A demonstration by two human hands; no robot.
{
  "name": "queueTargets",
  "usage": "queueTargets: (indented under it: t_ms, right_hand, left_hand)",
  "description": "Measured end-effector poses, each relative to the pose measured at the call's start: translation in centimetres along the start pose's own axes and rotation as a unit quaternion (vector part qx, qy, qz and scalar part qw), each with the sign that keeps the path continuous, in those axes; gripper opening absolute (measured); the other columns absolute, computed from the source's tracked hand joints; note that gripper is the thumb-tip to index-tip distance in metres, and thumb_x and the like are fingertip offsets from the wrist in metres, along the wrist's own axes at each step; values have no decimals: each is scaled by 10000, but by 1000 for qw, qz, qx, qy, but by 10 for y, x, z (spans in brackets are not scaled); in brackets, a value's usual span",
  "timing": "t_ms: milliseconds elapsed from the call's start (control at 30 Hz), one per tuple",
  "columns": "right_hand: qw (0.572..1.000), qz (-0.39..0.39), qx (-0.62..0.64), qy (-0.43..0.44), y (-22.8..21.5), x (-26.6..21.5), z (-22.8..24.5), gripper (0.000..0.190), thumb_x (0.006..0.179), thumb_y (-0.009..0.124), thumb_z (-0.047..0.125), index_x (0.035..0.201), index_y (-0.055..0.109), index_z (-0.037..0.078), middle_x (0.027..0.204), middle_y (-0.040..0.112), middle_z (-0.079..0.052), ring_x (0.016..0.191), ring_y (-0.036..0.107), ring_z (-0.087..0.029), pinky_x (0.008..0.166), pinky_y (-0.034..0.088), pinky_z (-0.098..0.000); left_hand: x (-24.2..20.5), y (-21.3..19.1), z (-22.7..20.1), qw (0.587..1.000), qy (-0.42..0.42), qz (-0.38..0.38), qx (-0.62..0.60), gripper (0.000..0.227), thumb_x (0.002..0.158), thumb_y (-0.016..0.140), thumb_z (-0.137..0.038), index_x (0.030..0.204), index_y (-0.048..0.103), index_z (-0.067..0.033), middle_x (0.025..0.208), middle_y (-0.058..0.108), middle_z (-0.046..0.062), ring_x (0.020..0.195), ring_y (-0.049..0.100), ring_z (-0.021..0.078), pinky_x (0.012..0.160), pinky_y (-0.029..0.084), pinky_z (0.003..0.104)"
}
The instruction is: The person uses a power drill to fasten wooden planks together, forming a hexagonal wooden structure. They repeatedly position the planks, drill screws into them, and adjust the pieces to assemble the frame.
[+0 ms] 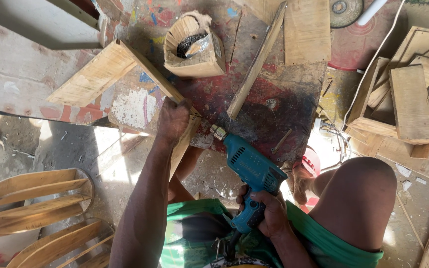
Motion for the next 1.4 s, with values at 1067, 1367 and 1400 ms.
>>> queueTargets:
  t_ms: [1067, 1367, 1400]
  right_hand:
    - [990, 115, 37, 79, -38, -37, -6, 700, 650, 676, 251, 1237, 651, -129, 965, 701, -298, 738, 650, -315, 689, 488, -444]
    - [967, 250, 27, 28, -36, -54, 38, 930, 691, 646, 291, 1513, 354, -33, 948, 585, -232, 751, 602, -267, 622, 465, -429]
    - [967, 253, 19, 22, -31, -50, 42, 930, 691, 646, 291, 1513, 354, -33, 948, 585, -232, 751, 602, -267, 622, 465, -429]
  left_hand:
    - [-3, 3, -10, 993, 87, 5, -85, 353, 919, 479, -261, 973, 746, -38, 1038, 774, 117, 892, 687, 266, 787, 507, 453]
    - [35, 18, -26, 978, 47, 17, -202, 475, 918, 632, -497, 1266, 721, -185, 1307, 732, 76, 1208, 656, 294, 1035, 469, 423]
    - [22, 8, -38, 976, 53, 18, -209, 475, 918, 632, -497, 1266, 721, -185, 1307, 732, 76, 1208, 656, 294, 1035, 469, 423]
Point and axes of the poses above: each hand's wrist, its own x-axis towards the middle knuckle, its own y-axis out of the palm, z = x × y, the point moved 6 cm from there along x, towards the middle knuckle
